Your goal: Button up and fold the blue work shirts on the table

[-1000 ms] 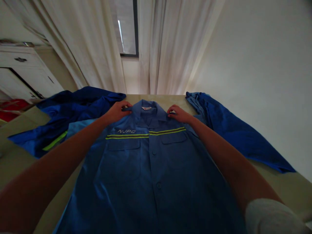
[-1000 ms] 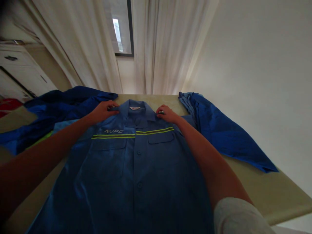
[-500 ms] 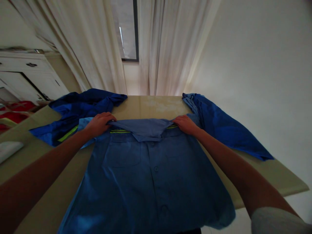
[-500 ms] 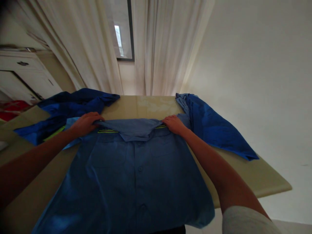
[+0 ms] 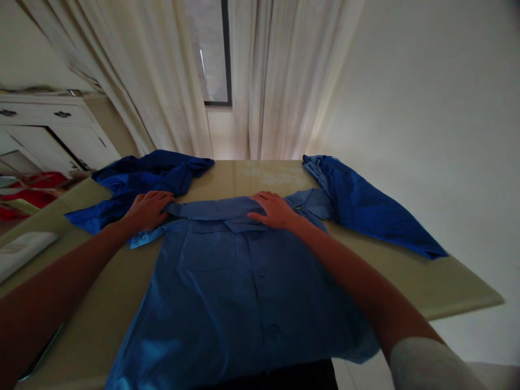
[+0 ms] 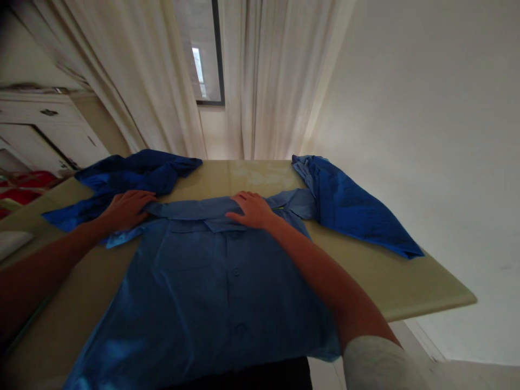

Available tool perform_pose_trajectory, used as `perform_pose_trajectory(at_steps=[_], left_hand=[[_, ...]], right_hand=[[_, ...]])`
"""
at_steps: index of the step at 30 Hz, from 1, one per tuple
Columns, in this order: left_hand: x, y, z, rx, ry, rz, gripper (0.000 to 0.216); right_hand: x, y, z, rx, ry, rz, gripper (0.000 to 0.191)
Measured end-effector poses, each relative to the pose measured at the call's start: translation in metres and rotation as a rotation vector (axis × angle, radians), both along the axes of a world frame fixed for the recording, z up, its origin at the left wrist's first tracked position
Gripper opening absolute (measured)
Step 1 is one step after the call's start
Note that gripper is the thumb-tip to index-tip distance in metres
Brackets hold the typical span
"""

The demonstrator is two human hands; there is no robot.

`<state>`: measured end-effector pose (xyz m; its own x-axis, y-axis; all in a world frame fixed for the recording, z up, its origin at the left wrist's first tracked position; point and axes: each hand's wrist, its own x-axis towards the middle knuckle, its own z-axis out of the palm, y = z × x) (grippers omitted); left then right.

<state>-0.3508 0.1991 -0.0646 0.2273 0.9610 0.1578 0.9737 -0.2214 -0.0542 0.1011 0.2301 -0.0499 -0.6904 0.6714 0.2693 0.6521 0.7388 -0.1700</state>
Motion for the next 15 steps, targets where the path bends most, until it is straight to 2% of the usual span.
perform_pose_trajectory(at_steps=[3, 6, 9, 11, 13, 15], left_hand=[[-0.014, 0.005, 0.010, -0.026, -0.070, 0.181, 0.034], [-0.027, 0.006, 0.027, -0.069, -0.143, 0.256, 0.035], [-0.032, 0.004, 0.053, -0.076, -0.124, 0.298, 0.042], [-0.028, 0.002, 0.074, -0.142, -0.103, 0.326, 0.041], [-0.015, 0.000, 0.097, -0.212, -0.096, 0.345, 0.041], [0.008, -0.004, 0.118, -0.216, -0.205, 0.330, 0.042]], right_hand=[[-0.054, -0.009, -0.020, -0.086, 0.023, 0.087, 0.088], [-0.082, -0.016, -0.042, -0.135, -0.005, 0.119, 0.088], [-0.086, -0.018, -0.054, -0.141, -0.019, 0.118, 0.086], [-0.083, -0.018, -0.057, -0.145, -0.009, 0.124, 0.083], [-0.081, -0.018, -0.057, -0.151, 0.008, 0.130, 0.079], [-0.081, -0.018, -0.056, -0.153, 0.023, 0.131, 0.076]])
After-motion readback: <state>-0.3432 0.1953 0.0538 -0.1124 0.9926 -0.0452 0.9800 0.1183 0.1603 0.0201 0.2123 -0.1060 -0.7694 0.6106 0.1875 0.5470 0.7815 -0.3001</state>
